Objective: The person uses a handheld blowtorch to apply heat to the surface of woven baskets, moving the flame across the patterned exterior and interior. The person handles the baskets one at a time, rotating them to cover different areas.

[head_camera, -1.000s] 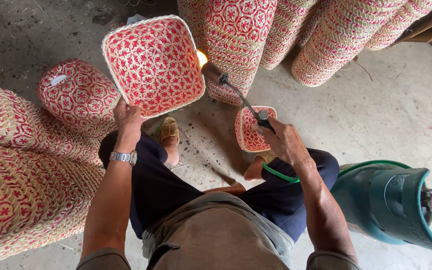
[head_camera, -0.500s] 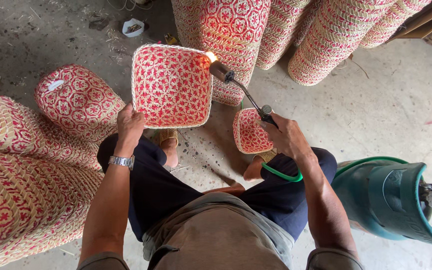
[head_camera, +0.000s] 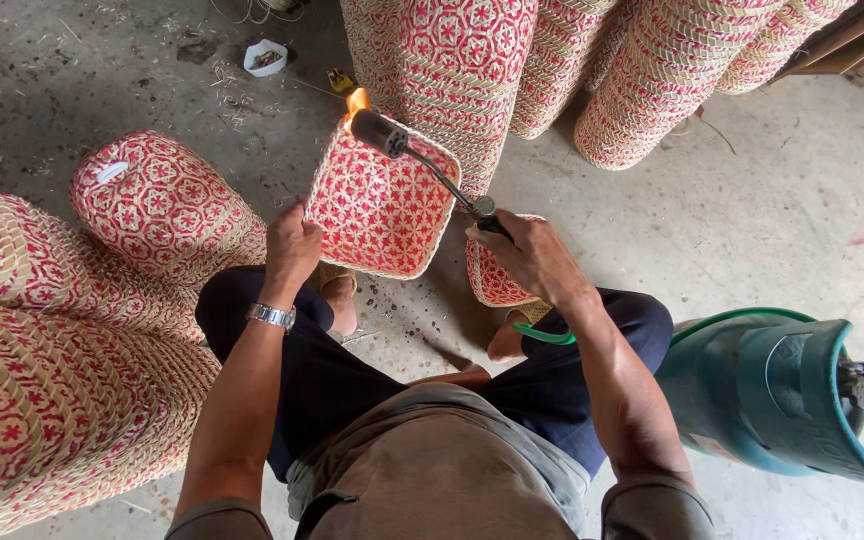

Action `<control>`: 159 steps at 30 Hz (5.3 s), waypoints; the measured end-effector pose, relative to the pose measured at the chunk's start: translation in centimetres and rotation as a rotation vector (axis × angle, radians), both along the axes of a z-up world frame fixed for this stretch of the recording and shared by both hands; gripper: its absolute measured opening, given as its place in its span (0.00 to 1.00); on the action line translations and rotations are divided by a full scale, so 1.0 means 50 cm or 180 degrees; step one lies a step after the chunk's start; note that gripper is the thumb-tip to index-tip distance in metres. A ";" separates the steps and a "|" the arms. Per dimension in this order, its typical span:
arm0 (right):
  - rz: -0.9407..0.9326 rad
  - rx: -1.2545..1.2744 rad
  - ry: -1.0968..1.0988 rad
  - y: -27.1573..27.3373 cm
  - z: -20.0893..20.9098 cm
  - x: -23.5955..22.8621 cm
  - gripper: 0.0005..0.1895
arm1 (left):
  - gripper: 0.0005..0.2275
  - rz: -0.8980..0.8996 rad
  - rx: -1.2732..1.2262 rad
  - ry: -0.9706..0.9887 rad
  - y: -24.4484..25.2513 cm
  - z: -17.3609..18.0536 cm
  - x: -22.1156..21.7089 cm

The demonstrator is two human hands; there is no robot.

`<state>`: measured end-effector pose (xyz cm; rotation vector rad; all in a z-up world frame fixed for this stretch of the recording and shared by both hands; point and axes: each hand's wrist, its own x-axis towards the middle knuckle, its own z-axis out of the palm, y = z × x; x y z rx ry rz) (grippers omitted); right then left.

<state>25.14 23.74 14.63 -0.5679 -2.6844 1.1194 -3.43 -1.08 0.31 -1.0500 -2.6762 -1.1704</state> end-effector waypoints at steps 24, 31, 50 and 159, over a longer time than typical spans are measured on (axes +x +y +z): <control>-0.0235 -0.0499 -0.0255 -0.007 0.030 0.023 0.17 | 0.15 0.0112 -0.0337 0.0331 0.009 0.013 -0.002; -0.0337 0.0493 -0.0095 0.002 0.026 0.033 0.17 | 0.15 0.0050 0.0039 0.0387 -0.001 0.007 -0.003; -0.0137 0.0295 0.0417 -0.060 -0.043 -0.014 0.17 | 0.14 0.0530 0.0631 -0.1665 0.031 -0.119 0.056; -0.0217 0.0677 -0.0215 -0.098 -0.099 0.002 0.19 | 0.23 0.0673 0.4277 -0.2955 0.076 -0.180 0.140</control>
